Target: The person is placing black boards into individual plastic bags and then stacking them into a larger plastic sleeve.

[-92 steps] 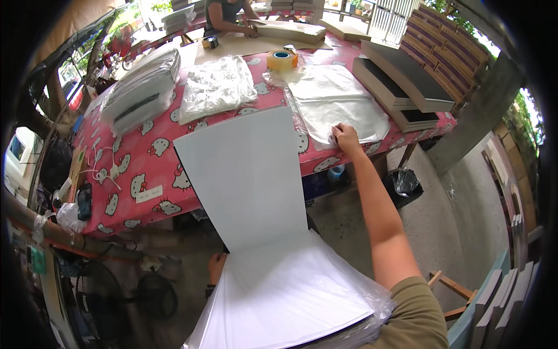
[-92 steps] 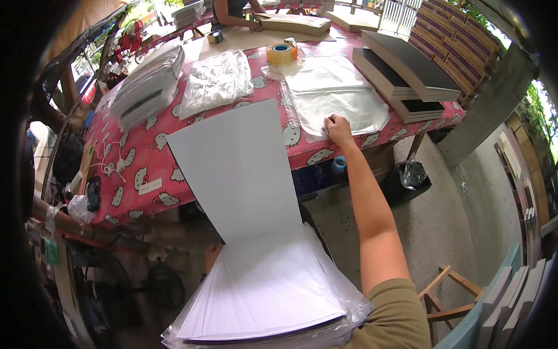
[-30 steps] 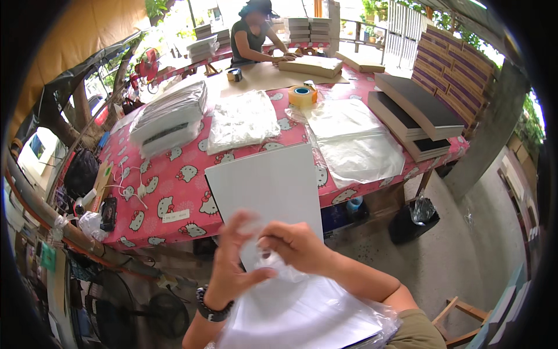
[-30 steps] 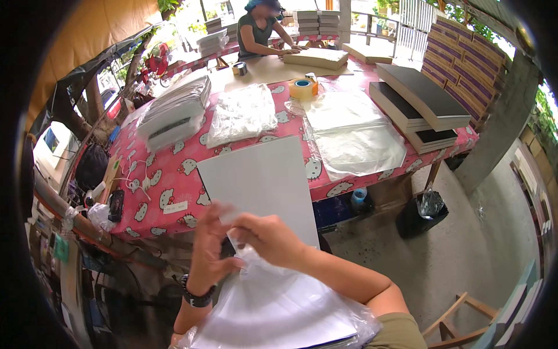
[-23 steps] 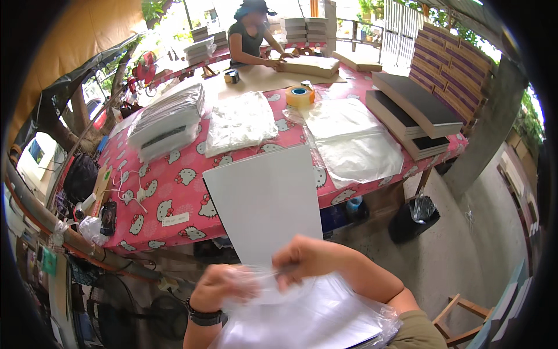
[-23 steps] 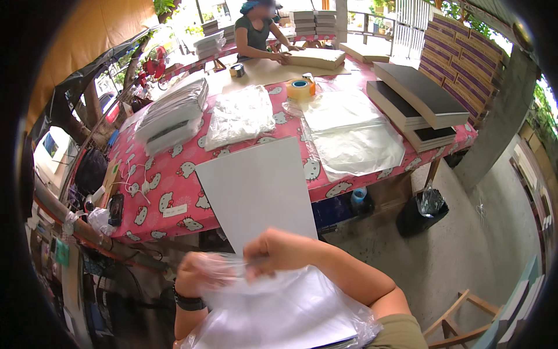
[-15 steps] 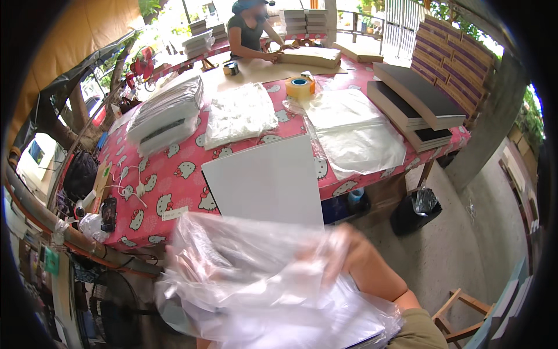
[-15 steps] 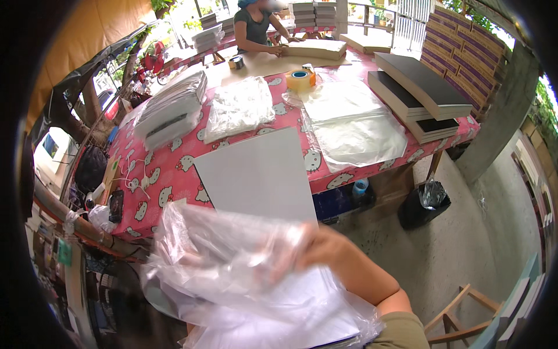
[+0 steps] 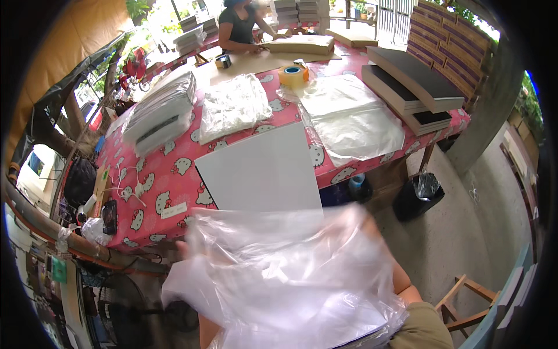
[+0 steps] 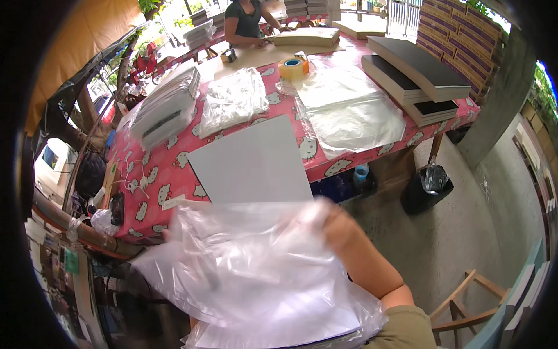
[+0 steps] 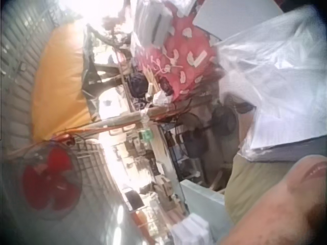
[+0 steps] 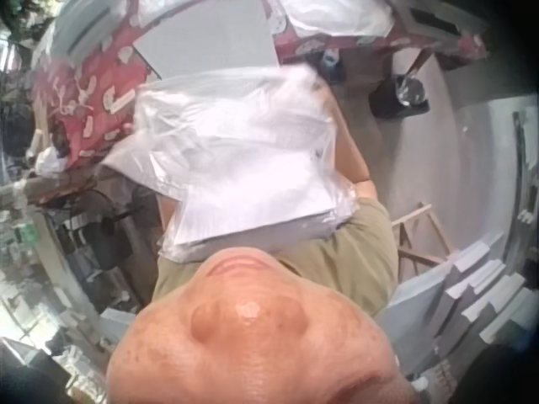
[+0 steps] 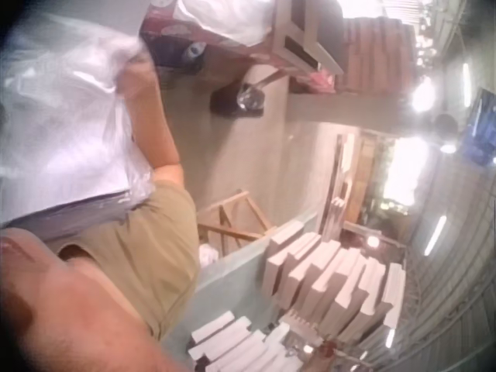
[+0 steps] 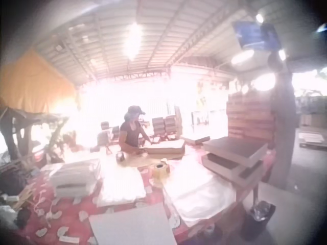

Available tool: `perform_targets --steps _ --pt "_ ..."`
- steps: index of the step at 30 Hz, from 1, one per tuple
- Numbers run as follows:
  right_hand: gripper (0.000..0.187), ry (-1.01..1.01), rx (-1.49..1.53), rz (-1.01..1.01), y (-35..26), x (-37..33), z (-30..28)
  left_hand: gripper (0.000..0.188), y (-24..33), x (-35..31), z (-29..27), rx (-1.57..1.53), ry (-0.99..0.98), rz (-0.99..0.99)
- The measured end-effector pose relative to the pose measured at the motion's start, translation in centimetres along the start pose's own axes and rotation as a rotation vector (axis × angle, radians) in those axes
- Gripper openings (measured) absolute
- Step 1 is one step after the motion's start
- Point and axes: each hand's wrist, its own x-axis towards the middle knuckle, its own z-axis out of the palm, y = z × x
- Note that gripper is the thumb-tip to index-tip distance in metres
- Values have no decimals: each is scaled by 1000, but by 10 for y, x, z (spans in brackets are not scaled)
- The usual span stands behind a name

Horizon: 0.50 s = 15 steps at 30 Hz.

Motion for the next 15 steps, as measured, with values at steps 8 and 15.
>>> perform_targets --steps 8,15 --pt "55 -384 520 171 -25 15 21 45 18 18 -18 -21 56 199" --pt "13 189 -319 -13 -69 72 -28 57 58 64 -35 949 208 -45"
